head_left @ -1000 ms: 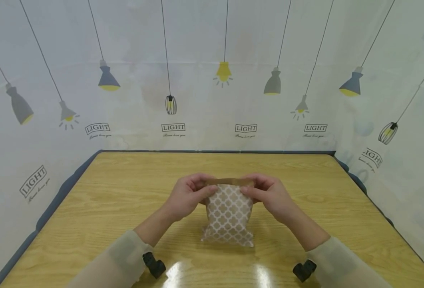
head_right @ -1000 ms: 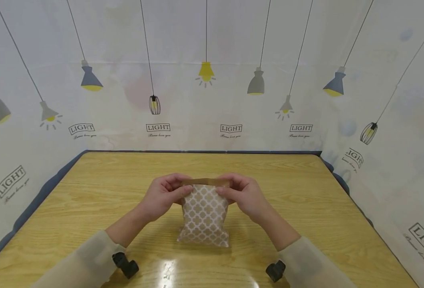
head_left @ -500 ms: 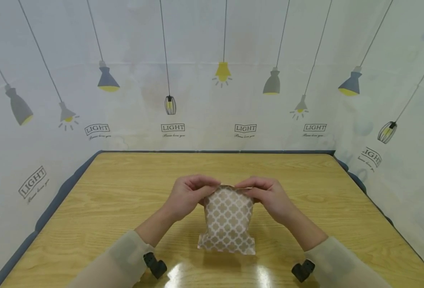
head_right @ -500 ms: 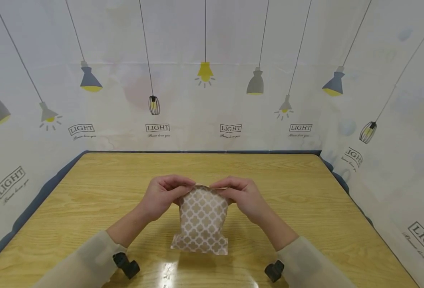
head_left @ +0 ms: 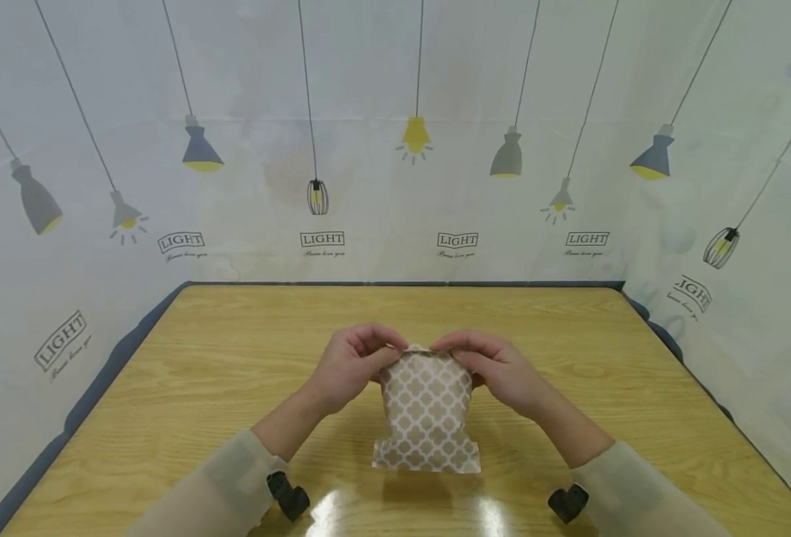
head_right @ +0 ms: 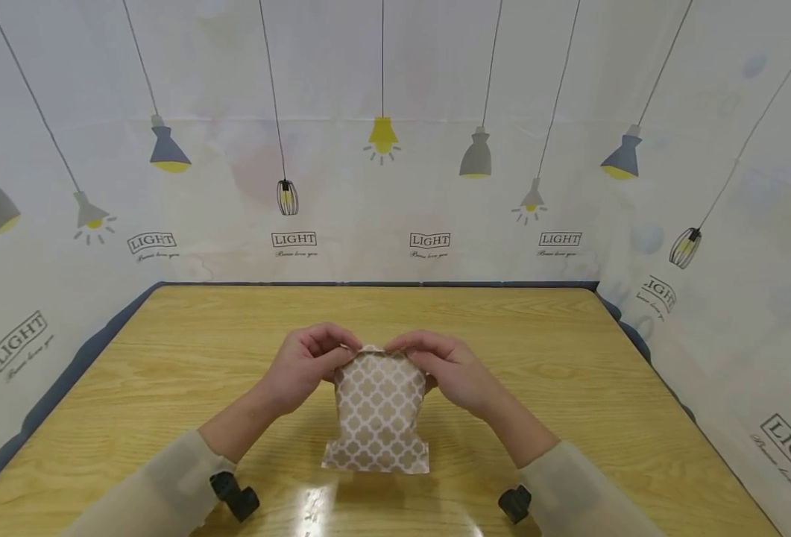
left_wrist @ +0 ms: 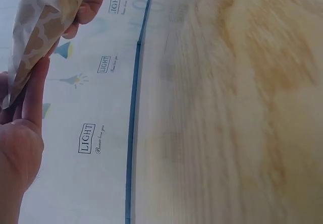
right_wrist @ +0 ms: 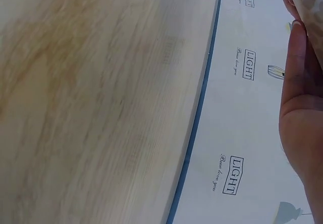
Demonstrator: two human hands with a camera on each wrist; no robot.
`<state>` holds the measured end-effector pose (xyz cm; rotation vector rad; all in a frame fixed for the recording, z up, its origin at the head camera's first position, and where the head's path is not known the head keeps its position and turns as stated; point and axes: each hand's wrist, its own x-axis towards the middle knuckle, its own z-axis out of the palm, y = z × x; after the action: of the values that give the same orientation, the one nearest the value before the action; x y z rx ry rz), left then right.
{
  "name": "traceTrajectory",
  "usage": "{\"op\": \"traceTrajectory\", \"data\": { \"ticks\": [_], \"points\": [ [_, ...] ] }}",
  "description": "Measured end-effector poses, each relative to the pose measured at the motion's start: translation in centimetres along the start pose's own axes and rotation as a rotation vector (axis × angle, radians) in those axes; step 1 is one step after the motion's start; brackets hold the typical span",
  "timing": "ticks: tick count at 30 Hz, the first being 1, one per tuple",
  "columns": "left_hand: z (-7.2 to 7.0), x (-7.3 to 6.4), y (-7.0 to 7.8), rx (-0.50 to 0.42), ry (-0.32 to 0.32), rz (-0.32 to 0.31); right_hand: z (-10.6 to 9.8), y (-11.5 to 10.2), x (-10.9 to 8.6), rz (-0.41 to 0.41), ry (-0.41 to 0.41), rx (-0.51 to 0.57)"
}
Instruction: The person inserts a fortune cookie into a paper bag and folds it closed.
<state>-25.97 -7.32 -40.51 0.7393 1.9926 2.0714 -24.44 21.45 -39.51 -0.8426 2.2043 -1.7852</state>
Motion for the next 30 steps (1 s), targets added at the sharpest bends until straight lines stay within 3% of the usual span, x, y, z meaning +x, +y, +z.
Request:
{"op": "traceTrajectory", "data": {
  "ticks": [6,13,16,23,30],
  "points": [
    [0.0,-0.1,-0.2,-0.022,-0.014,0.012,-0.1,0.0,-0.1,-0.008,-0.009,-0.016],
    [0.9,0.6,-0.7,0.103,0.119,-0.047,0.8,0.3,0.4,0.052,0.11,-0.152],
    [1.3,0.9,-0.8,0.13,0.145,-0.078,1.0,0.3,0.5,0.066,0.131,-0.188],
    [1.4,1.1,-0.6,0.223,0.086,-0.085,1.1,0.1,1.0,0.149,0.151,-0.23],
    [1.2,0.9,-0.6,0.192,0.058,-0.077,1.4,0.0,1.6,0.204,0.119,-0.14]
  ]
}}
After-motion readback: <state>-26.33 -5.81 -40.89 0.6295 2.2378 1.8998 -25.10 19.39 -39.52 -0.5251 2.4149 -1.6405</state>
